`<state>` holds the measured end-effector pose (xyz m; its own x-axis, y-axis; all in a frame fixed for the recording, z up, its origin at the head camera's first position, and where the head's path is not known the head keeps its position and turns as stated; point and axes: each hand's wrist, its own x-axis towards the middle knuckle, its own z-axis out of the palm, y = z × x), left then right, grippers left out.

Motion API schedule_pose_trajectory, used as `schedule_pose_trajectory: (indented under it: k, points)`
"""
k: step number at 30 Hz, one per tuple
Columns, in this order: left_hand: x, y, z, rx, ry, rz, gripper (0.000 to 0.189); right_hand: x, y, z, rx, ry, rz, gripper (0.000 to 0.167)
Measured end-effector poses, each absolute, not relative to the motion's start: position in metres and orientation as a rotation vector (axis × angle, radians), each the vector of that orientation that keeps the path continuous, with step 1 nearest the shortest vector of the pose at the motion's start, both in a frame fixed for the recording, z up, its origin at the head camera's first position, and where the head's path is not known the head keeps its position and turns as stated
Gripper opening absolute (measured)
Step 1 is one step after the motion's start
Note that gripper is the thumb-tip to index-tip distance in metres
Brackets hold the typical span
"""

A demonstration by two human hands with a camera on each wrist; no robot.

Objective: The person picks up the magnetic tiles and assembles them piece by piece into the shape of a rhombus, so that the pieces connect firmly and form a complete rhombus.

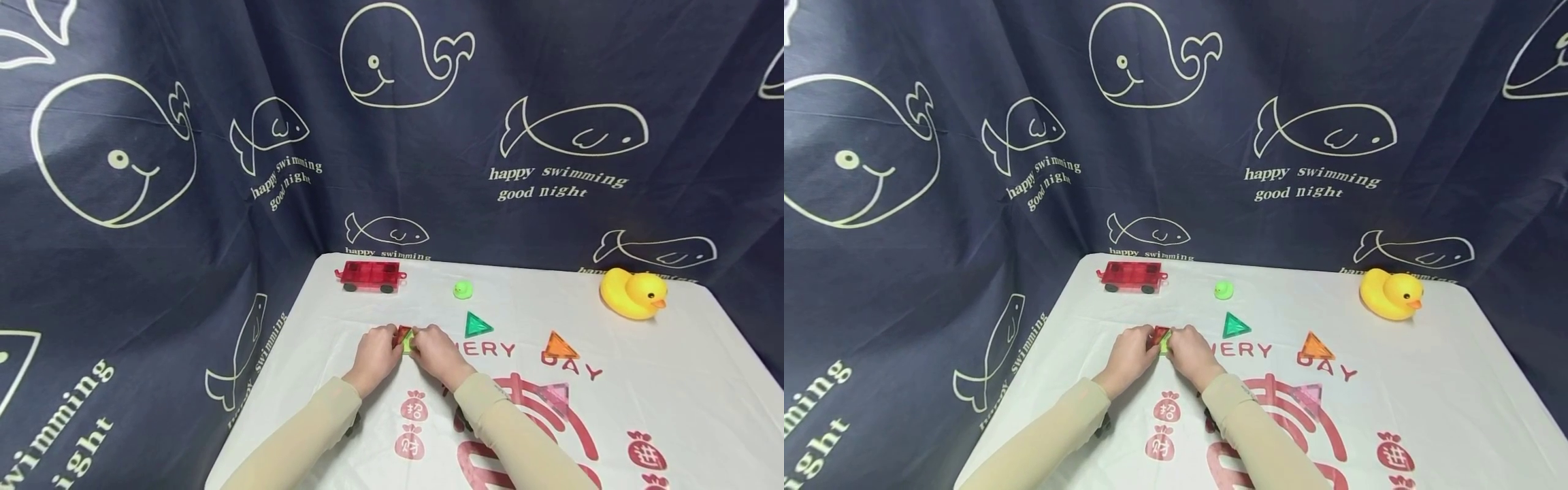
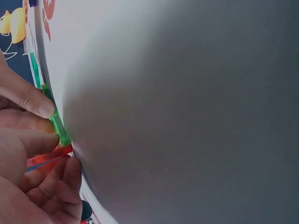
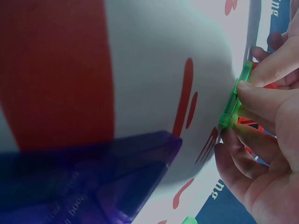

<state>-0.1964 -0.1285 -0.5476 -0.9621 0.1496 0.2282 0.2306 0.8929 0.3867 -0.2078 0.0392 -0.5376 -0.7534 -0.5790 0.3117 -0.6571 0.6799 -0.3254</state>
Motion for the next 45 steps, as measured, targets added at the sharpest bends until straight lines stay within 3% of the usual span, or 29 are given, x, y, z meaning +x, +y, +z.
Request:
schedule_pose_trajectory:
  k: [45]
  points:
    - [-0.1876,-0.1324,-0.5448,-0.267,-2.933,-0.665,0.015,-0.2049,0.0442,-0.5317,0.939,-2.873,0.536,0.006]
